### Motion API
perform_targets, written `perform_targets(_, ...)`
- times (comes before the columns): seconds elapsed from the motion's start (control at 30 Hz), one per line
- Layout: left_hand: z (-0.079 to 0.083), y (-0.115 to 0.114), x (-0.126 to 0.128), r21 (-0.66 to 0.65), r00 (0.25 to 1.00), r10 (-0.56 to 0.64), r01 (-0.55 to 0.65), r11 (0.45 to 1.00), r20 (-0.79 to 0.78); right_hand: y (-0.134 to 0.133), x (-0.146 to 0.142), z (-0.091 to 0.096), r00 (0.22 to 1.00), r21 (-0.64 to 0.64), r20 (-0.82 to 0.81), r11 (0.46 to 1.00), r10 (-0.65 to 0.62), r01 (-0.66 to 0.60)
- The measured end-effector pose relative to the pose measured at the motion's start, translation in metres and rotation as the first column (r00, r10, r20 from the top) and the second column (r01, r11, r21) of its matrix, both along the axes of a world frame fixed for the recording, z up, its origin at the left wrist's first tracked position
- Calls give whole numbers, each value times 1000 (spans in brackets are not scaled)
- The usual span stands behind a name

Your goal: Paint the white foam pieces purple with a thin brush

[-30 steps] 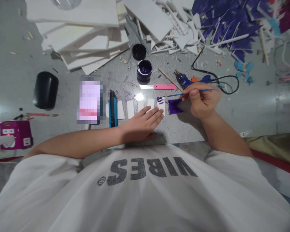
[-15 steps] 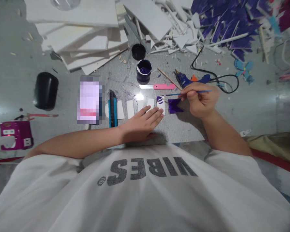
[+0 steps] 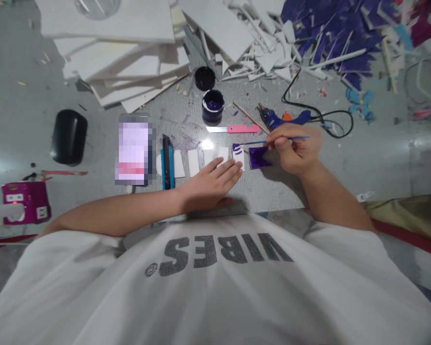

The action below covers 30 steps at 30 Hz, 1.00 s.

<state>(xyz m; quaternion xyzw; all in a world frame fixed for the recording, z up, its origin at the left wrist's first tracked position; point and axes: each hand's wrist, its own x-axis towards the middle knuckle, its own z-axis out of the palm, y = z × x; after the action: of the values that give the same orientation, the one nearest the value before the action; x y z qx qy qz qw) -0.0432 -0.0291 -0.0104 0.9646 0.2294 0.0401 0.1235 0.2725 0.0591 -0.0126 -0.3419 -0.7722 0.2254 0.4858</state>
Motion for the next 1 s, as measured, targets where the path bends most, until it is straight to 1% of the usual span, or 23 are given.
perform_targets(0.1,0,0,0,-20,1000,10,-10,1000,12,0,1,0,1000,16,-13,1000,-19,20)
perform_targets(0.2,0,0,0,-33,1000,15,-14,999,19,0,2,-1,999,5,-15,999,-49,50)
perform_targets(0.3,0,0,0,-25,1000,10,-10,1000,10,-1,2,0,999,-19,16,999,-30,30)
perform_targets(0.4,0,0,1,-10,1000,3,-3,1000,5,-2,0,1,1000,-11,-6,1000,-10,10)
perform_targets(0.53,-1,0,1,-17,1000,8,-8,1000,16,-2,0,4,997,-6,-59,999,-50,50)
perform_targets(0.67,-1,0,0,12,1000,1,-1,1000,2,-2,1,5,998,-40,-15,998,-56,55)
perform_targets(0.77,0,0,0,31,1000,-7,7,999,-9,-2,3,6,998,-43,21,997,-64,65)
perform_targets(0.87,0,0,0,22,1000,-8,8,1000,-9,-1,4,6,997,-29,-9,996,-82,82)
perform_targets(1.0,0,0,0,-4,1000,-6,6,1000,2,-2,3,6,997,-24,-32,997,-74,73)
